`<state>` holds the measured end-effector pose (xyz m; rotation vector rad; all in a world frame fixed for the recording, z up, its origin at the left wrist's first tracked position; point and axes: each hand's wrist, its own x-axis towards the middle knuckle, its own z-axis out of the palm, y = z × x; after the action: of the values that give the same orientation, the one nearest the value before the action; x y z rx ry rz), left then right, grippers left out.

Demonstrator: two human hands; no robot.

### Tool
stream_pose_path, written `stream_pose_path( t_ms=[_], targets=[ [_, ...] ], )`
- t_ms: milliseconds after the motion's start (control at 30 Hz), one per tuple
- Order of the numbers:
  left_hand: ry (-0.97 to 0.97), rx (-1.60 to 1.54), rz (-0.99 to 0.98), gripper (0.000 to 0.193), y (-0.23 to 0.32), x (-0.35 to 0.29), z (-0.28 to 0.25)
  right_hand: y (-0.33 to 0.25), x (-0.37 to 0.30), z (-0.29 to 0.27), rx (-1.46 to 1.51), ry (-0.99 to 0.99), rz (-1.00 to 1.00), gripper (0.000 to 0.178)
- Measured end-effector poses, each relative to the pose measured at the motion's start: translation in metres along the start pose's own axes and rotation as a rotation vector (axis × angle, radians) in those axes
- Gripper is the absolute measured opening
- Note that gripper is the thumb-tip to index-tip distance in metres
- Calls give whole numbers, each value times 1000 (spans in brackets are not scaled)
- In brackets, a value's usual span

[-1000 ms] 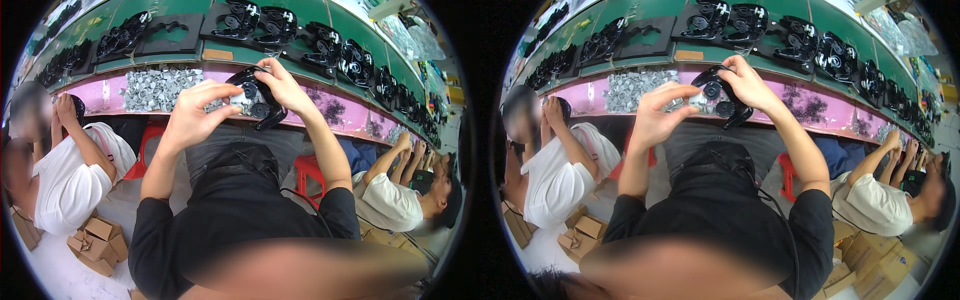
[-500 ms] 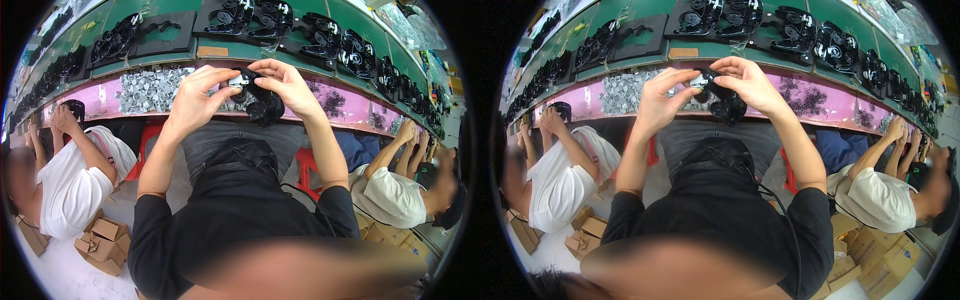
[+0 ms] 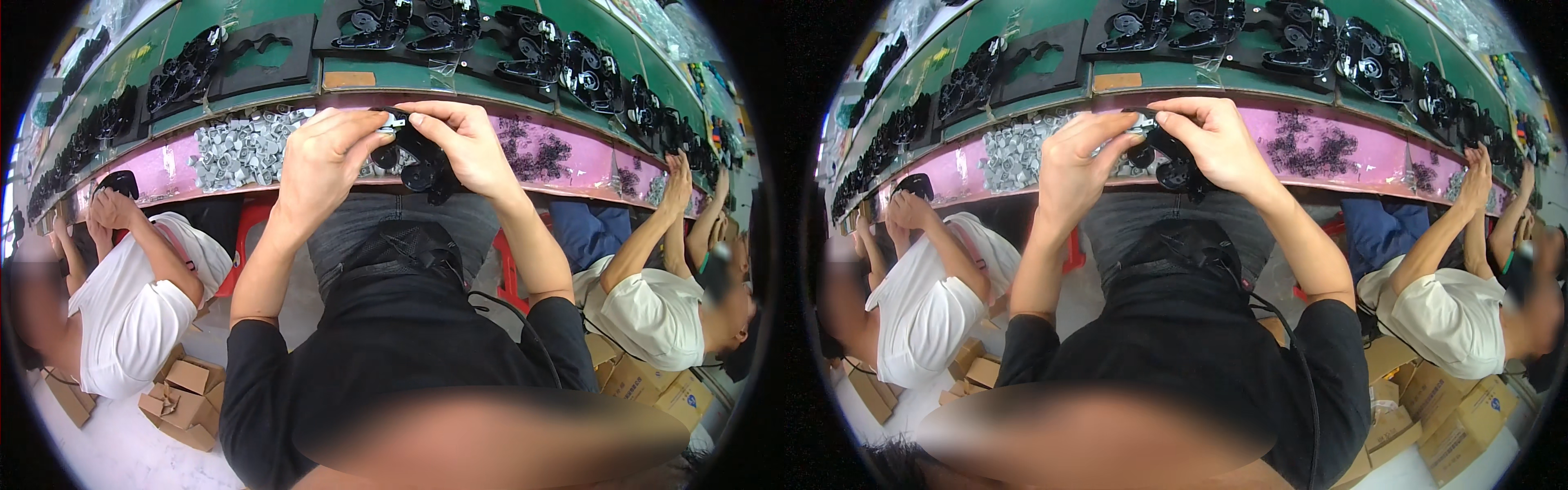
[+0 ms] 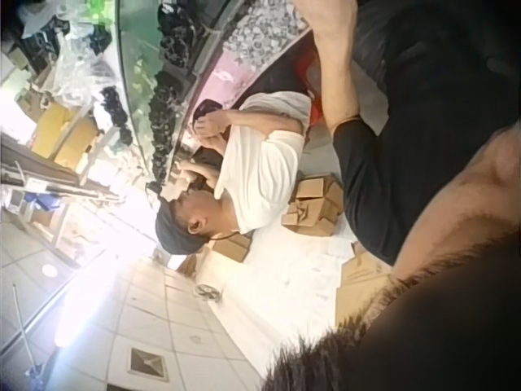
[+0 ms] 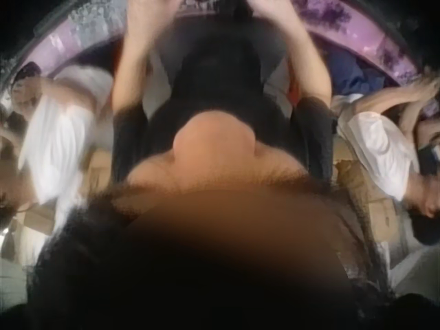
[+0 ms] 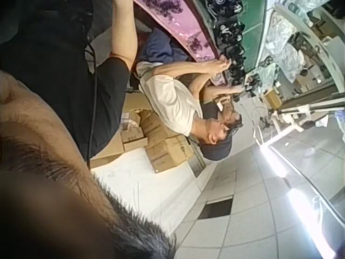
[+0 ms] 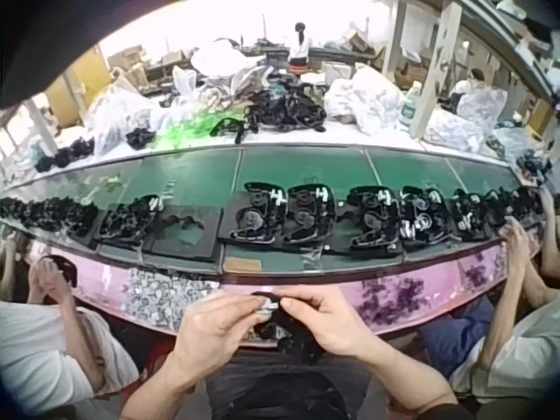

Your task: Assembling components into electronic housings on a production line.

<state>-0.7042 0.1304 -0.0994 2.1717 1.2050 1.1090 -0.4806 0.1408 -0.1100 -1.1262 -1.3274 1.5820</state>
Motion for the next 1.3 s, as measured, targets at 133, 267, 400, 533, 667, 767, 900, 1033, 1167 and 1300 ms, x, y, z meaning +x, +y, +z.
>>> stream_pose_path(
  t_ms=[133,267,400,533,667,767,900,1033,1167,1300],
  targets=[
    [-37,87,21,24,8,4,-5,-4,-3,0,12,-26,42,28],
    [-73,176,27,25,17,8,-11,-2,-1,-4,-24,-28,13,27],
    [-69,244,71,36,13,15,-17,-8,-4,-6,36,-54,-8,28],
    [-156,6,133,43,6,20,-21,-11,-7,-8,61,-112,52,28],
    [-305,-47,117,42,9,25,-29,-11,-2,-13,163,-158,161,28],
    [-286,-57,57,34,8,22,-29,-11,4,-12,181,-177,175,29],
    [-299,-36,132,22,3,22,-29,-14,9,-15,240,-211,207,30],
    [-346,14,166,14,6,24,-32,-13,11,-20,247,-225,263,31],
    [-369,41,148,12,8,21,-30,-8,13,-27,306,-219,372,32],
    [-378,38,141,11,7,19,-31,-5,16,-23,304,-174,377,30]
  ],
)
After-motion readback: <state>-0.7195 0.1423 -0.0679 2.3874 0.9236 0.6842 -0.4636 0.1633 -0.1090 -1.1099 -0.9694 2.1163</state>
